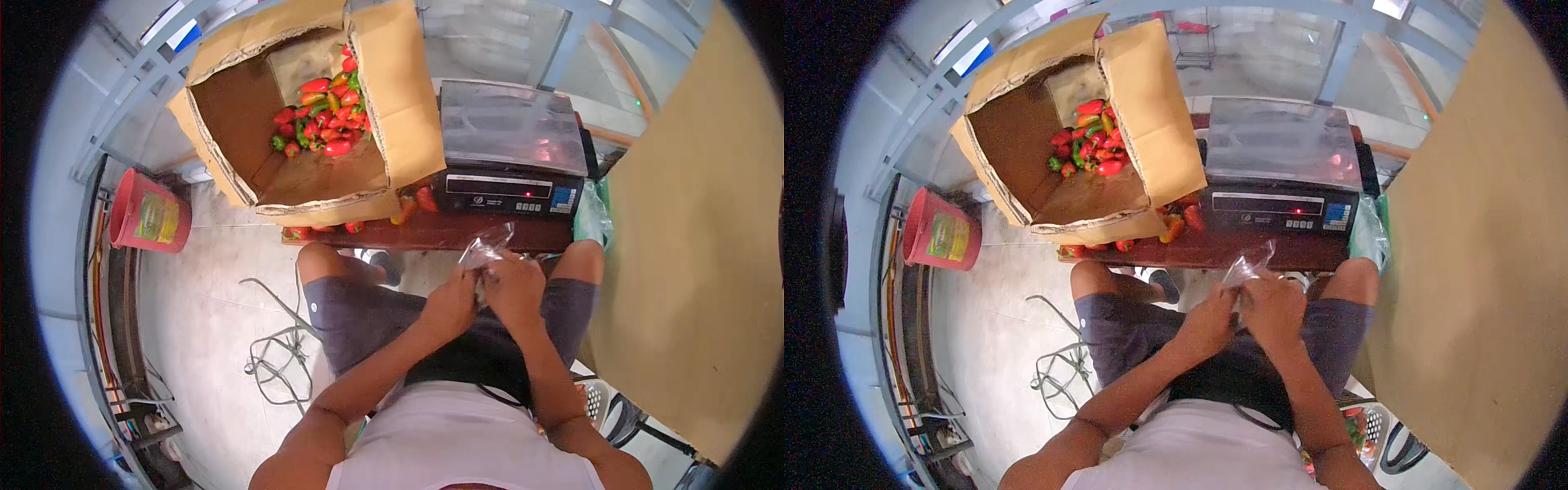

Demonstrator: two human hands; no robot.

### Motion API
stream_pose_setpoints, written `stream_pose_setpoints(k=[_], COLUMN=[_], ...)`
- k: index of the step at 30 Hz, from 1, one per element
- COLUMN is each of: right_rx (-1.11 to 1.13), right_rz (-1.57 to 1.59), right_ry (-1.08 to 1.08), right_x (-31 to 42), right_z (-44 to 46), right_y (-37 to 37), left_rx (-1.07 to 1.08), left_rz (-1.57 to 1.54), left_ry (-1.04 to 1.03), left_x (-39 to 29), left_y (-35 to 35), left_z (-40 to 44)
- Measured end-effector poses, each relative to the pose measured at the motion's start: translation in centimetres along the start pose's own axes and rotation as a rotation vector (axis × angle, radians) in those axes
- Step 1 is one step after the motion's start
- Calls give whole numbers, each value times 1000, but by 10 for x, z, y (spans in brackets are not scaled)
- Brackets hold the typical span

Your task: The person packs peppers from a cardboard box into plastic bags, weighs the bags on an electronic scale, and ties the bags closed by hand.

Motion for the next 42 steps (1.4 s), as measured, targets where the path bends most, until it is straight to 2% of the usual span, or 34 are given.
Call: stream_pose_setpoints(k=[3, 6, 7, 9, 10, 12, 14, 15, 16, 17, 18, 21, 23, 25, 26, 29, 31, 36, 39, 42], right_rx=[-10, 24, 48, 26, -53, -184, -282, -220, -159, -102, -110, -112, -156, -165, -156, -108, -92, -78, -241, -102], right_rz=[-68, -81, -79, 201, 186, 172, 168, 243, 317, 389, 366, 386, 393, 398, 402, 396, 404, 423, 434, 455], right_ry=[26, -2, -26, 34, 65, 69, 14, -15, -45, -77, -59, 17, 20, 6, -9, -19, -18, -58, 15, -108], right_x=[-5, -10, -15, -30, -56, -85, -90, -91, -91, -91, -88, -87, -83, -81, -81, -81, -83, -93, -90, -102], right_z=[0, -2, -2, -3, -9, -4, 5, 9, 13, 17, 20, 30, 36, 38, 37, 38, 41, 36, 40, 36], right_y=[-1, 1, 4, 17, 4, -8, -3, -6, -9, -13, -18, -22, -22, -22, -22, -18, -20, -27, -25, -30], left_rx=[33, 14, 163, 473, 481, 403, -21, -307, -395, -577, -315, -155, -292, -273, -186, -74, -38, 121, 158, 179], left_rz=[178, 250, 205, 108, -115, -490, -598, -472, -477, -39, 85, 488, 538, 608, 657, 774, 738, 616, 583, 555], left_ry=[86, 298, 207, 14, -221, -326, -45, -137, 96, 83, 224, 181, 371, 496, 521, 610, 669, 476, 411, 350], left_x=[4, -8, -4, 10, 29, 73, 92, 127, 179, 194, 213, 224, 251, 254, 254, 195, 180, 239, 257, 275], left_y=[20, 61, 71, 90, 97, 145, 216, 243, 262, 283, 296, 269, 235, 222, 222, 224, 228, 238, 236, 237], left_z=[16, 15, 15, 11, 10, 30, 64, 98, 134, 153, 176, 230, 273, 294, 304, 283, 274, 309, 323, 337])
Point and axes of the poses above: each hand's wrist, its own z-axis towards the middle knuckle, its own y-axis out of the back of the hand, x = y × z, the point moved 1 cm from there along z, towards the middle knuckle, and after that the axes turned 5 degrees about y, right-handed, at the moved point
